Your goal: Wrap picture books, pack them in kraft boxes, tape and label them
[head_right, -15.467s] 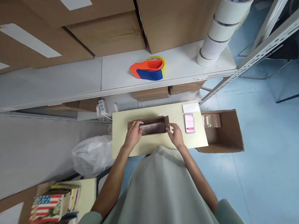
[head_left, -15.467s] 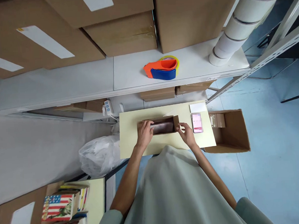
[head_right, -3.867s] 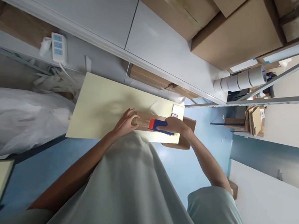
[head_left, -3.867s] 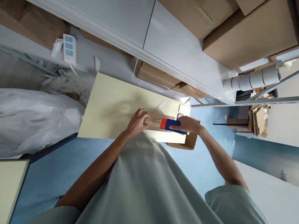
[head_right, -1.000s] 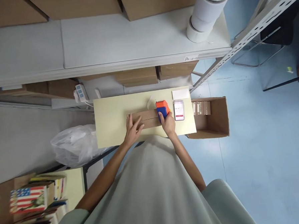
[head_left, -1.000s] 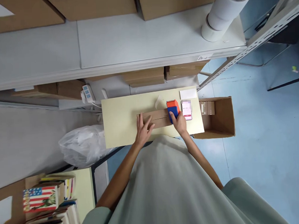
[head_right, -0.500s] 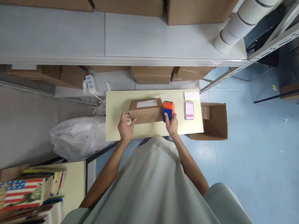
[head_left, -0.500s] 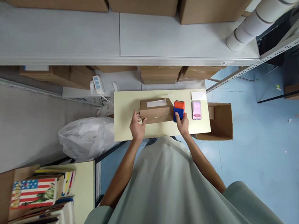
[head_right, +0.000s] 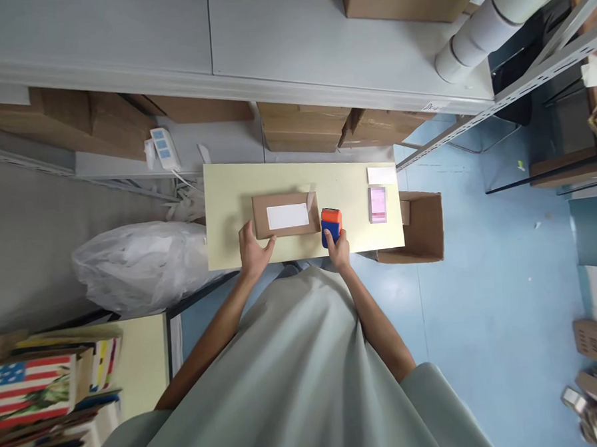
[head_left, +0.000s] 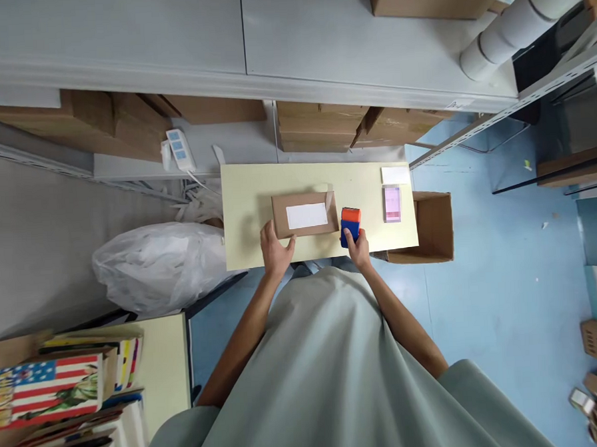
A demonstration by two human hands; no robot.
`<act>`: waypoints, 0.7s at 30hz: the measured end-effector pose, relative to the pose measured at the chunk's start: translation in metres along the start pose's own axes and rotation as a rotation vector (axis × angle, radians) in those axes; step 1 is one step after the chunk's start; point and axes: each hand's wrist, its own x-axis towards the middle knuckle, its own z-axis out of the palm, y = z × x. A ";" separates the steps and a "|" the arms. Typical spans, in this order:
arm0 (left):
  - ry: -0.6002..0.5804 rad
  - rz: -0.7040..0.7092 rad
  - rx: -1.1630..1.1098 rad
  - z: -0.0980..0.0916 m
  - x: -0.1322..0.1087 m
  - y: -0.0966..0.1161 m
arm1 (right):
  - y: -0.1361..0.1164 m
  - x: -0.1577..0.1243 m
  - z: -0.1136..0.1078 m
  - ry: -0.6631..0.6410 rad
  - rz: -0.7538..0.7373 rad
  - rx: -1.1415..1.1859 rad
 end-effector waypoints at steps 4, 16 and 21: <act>-0.069 0.164 0.048 0.003 0.012 0.028 | 0.018 0.001 -0.020 -0.007 0.064 0.019; -0.004 0.024 -0.048 0.107 0.059 0.096 | 0.065 0.021 -0.095 -0.181 -0.122 -0.150; 0.142 -0.160 -0.460 0.118 0.079 0.089 | 0.087 0.027 -0.114 -0.275 -0.209 -0.218</act>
